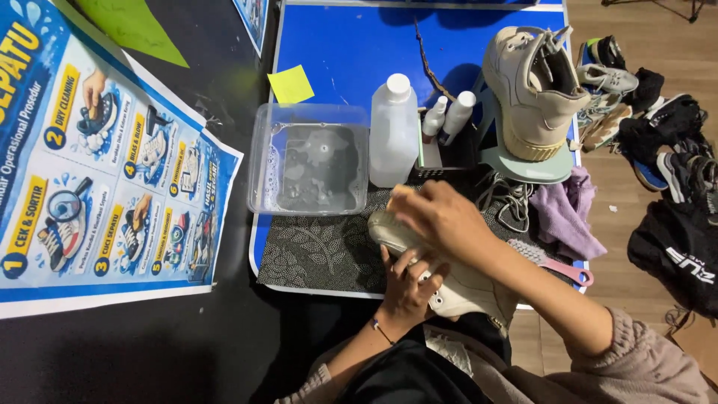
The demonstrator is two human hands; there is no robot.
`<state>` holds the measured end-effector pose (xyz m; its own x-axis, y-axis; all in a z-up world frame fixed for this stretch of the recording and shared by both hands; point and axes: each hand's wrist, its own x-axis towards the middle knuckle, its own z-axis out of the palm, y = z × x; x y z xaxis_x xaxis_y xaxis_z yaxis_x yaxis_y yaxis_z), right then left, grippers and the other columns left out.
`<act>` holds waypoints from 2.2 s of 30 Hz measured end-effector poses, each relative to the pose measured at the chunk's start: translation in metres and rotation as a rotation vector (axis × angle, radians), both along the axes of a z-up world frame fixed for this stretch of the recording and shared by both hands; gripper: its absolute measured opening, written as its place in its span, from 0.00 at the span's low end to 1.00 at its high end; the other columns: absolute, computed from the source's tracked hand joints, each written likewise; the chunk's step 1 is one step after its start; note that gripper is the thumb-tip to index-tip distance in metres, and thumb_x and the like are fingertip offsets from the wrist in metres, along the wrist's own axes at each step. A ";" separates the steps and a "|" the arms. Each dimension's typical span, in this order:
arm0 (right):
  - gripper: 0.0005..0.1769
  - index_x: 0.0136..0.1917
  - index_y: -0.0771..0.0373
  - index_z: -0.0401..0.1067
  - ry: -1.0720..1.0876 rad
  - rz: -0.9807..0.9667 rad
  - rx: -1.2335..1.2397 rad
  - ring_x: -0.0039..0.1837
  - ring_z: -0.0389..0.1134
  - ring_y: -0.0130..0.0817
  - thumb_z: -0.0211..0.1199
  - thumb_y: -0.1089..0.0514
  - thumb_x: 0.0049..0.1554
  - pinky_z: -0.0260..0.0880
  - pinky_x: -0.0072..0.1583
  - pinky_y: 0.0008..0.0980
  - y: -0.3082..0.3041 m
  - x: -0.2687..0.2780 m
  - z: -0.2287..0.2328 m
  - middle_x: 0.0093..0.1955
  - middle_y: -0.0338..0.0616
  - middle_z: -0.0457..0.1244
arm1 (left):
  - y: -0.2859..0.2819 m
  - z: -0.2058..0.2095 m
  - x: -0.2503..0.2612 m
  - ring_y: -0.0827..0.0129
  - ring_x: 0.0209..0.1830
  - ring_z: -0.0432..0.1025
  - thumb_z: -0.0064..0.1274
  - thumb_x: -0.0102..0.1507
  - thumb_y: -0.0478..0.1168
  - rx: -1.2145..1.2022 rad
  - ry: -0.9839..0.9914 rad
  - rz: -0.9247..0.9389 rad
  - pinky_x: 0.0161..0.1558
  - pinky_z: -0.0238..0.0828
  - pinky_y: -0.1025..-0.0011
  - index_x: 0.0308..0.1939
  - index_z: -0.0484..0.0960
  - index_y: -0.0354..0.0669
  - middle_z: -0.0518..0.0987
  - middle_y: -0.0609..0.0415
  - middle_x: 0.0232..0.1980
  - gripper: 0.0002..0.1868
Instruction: The person cleans a white sneaker by scrubbing the sole and upper with a sponge and a brush, then wiping the shoe with a cloth. The person repeatedly dips the sponge into a container of soapy water to continue cleaning.
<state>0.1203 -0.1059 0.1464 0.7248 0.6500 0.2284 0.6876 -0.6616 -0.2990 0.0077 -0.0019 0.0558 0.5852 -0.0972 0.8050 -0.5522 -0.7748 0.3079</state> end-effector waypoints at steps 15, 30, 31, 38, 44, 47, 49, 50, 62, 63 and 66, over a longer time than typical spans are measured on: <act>0.24 0.69 0.54 0.67 0.218 -0.033 -0.023 0.42 0.66 0.44 0.54 0.44 0.63 0.73 0.45 0.47 0.015 0.009 0.001 0.46 0.46 0.61 | 0.004 -0.035 -0.006 0.60 0.62 0.68 0.25 0.63 0.78 0.000 0.092 -0.075 0.74 0.30 0.33 0.49 0.84 0.55 0.67 0.55 0.54 0.42; 0.24 0.70 0.54 0.66 0.153 -0.085 -0.037 0.43 0.66 0.43 0.55 0.46 0.63 0.74 0.46 0.45 0.012 0.001 -0.006 0.44 0.46 0.60 | 0.006 -0.040 -0.008 0.62 0.65 0.66 0.64 0.67 0.39 0.036 0.079 -0.065 0.76 0.31 0.34 0.48 0.82 0.56 0.67 0.59 0.54 0.09; 0.24 0.70 0.54 0.66 0.155 -0.084 -0.036 0.43 0.66 0.43 0.55 0.46 0.63 0.74 0.46 0.45 0.010 -0.002 -0.003 0.44 0.46 0.60 | 0.005 -0.041 -0.008 0.62 0.65 0.66 0.64 0.67 0.39 0.037 0.080 -0.063 0.76 0.31 0.34 0.48 0.82 0.56 0.67 0.59 0.54 0.09; 0.18 0.65 0.55 0.67 0.174 0.005 -0.025 0.49 0.67 0.44 0.55 0.50 0.63 0.78 0.47 0.45 -0.004 -0.011 0.001 0.50 0.49 0.62 | 0.003 -0.047 -0.008 0.59 0.60 0.68 0.62 0.66 0.37 -0.014 0.109 -0.118 0.70 0.41 0.29 0.52 0.81 0.55 0.68 0.57 0.55 0.12; 0.20 0.65 0.57 0.65 0.231 0.001 0.023 0.43 0.65 0.38 0.55 0.49 0.63 0.73 0.44 0.36 -0.024 -0.019 -0.008 0.48 0.48 0.61 | 0.002 -0.052 -0.009 0.59 0.63 0.65 0.60 0.67 0.38 0.023 0.101 -0.070 0.73 0.37 0.29 0.49 0.82 0.57 0.67 0.57 0.55 0.08; 0.18 0.62 0.60 0.62 0.213 -0.057 0.013 0.44 0.64 0.37 0.48 0.48 0.66 0.74 0.45 0.33 -0.039 -0.026 -0.035 0.49 0.49 0.60 | -0.001 -0.059 -0.012 0.61 0.67 0.63 0.63 0.65 0.39 0.058 0.103 -0.043 0.75 0.32 0.31 0.48 0.80 0.57 0.67 0.59 0.56 0.09; 0.19 0.63 0.59 0.60 0.191 -0.069 -0.009 0.44 0.60 0.35 0.42 0.46 0.67 0.69 0.43 0.31 -0.044 -0.029 -0.043 0.48 0.47 0.59 | -0.002 -0.065 -0.011 0.61 0.69 0.61 0.65 0.64 0.38 0.060 0.104 -0.047 0.75 0.31 0.30 0.44 0.78 0.55 0.66 0.58 0.55 0.11; 0.19 0.61 0.60 0.60 0.194 -0.013 0.006 0.45 0.60 0.33 0.43 0.45 0.67 0.70 0.45 0.30 -0.047 -0.032 -0.043 0.49 0.46 0.58 | -0.002 -0.066 -0.011 0.61 0.66 0.62 0.65 0.64 0.38 0.064 0.098 -0.040 0.75 0.31 0.30 0.45 0.79 0.56 0.66 0.59 0.56 0.11; 0.12 0.53 0.59 0.66 -0.049 -0.096 -0.028 0.46 0.65 0.52 0.58 0.51 0.61 0.68 0.42 0.44 -0.049 -0.030 -0.044 0.48 0.54 0.60 | -0.009 -0.063 -0.006 0.52 0.70 0.60 0.43 0.69 0.39 0.018 0.015 -0.008 0.70 0.36 0.19 0.38 0.70 0.53 0.67 0.54 0.56 0.05; 0.11 0.57 0.56 0.68 -0.112 -0.157 -0.062 0.46 0.65 0.48 0.57 0.54 0.62 0.68 0.41 0.42 -0.051 -0.026 -0.046 0.48 0.52 0.60 | -0.010 -0.060 -0.003 0.52 0.70 0.60 0.44 0.69 0.39 0.027 -0.002 0.006 0.69 0.37 0.18 0.38 0.70 0.53 0.69 0.54 0.57 0.05; 0.10 0.48 0.57 0.70 -0.024 -0.049 0.026 0.47 0.68 0.50 0.60 0.49 0.61 0.70 0.43 0.40 -0.047 -0.036 -0.057 0.47 0.53 0.63 | -0.012 -0.079 -0.008 0.50 0.67 0.62 0.43 0.68 0.39 0.024 0.023 0.000 0.67 0.38 0.16 0.39 0.71 0.57 0.66 0.54 0.53 0.05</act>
